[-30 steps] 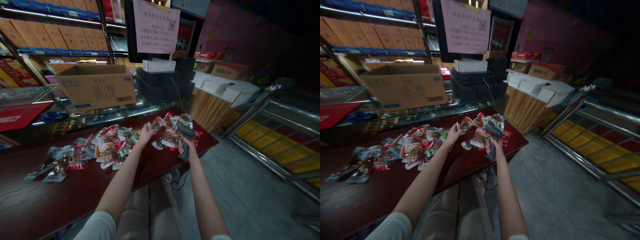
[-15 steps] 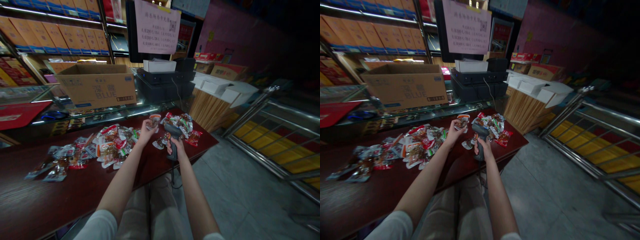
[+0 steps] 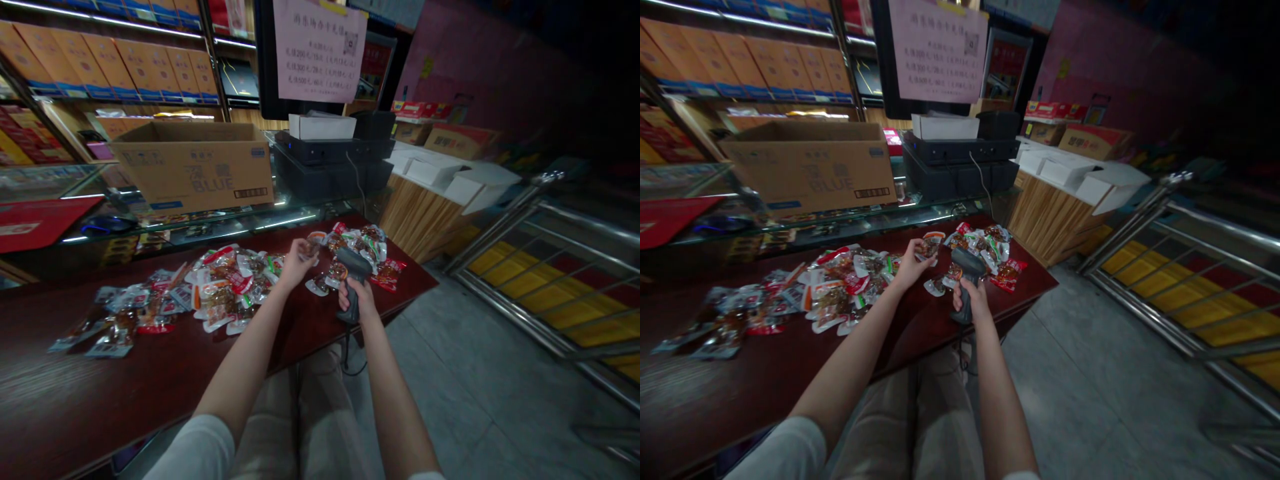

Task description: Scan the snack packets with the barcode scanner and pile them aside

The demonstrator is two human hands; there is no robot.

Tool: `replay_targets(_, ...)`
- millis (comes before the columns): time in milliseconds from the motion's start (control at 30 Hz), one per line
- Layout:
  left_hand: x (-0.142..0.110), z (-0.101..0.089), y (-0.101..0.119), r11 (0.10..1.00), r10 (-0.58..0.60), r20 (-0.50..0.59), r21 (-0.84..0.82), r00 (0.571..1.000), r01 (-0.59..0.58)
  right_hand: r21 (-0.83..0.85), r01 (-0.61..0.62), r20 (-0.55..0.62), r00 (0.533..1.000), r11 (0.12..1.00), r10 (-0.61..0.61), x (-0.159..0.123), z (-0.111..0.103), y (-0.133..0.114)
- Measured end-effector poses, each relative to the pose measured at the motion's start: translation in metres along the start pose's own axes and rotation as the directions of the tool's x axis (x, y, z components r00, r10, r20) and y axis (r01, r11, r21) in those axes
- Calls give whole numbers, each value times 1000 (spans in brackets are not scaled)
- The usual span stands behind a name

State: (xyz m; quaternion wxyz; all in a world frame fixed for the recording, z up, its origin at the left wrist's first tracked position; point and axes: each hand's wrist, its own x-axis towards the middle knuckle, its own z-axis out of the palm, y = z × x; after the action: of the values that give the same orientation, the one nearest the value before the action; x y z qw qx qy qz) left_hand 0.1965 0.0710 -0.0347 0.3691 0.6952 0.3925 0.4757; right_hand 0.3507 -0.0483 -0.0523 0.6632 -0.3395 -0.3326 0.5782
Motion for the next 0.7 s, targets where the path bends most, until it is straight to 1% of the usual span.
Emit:
replay_targets(100,-1,0,2,998,36,12,51,999,-36,-7,3,0,1000,1000,-3,0,2,0)
replay_targets(167,-1,-2,7,993,68,39,92,997,-71,-5,6,0,1000,1000,-6,1,3,0)
replay_targets(233,-3,-8,14,980,70,71,181,995,-82,-4,-1,9,1000,1000,1,1,3,0)
replay_targets(267,-4,-12,18,964,52,86,254,995,-72,-3,-9,18,1000,1000,9,1,3,0)
replay_targets(300,-6,-17,23,935,25,99,349,995,-58,-2,-18,28,999,1000,18,1,3,0)
replay_targets(333,-8,-23,28,888,-9,105,458,994,-41,0,-26,37,999,1000,26,1,2,-1)
replay_targets(400,-15,-36,37,749,-71,98,662,993,-12,3,-34,46,998,999,34,1,2,-2)
replay_targets(467,-23,-52,44,617,-106,82,787,991,1,2,-36,41,999,999,35,0,3,-3)
replay_targets(500,-27,-61,46,579,-120,67,815,991,16,1,-37,37,999,999,37,0,4,-3)
replay_targets(600,-38,-89,48,534,-153,-10,841,988,91,-2,-41,21,999,999,41,-1,5,-4)
replay_targets(700,-47,-116,45,464,-128,-115,871,985,162,-9,-41,19,999,999,41,-1,4,-3)
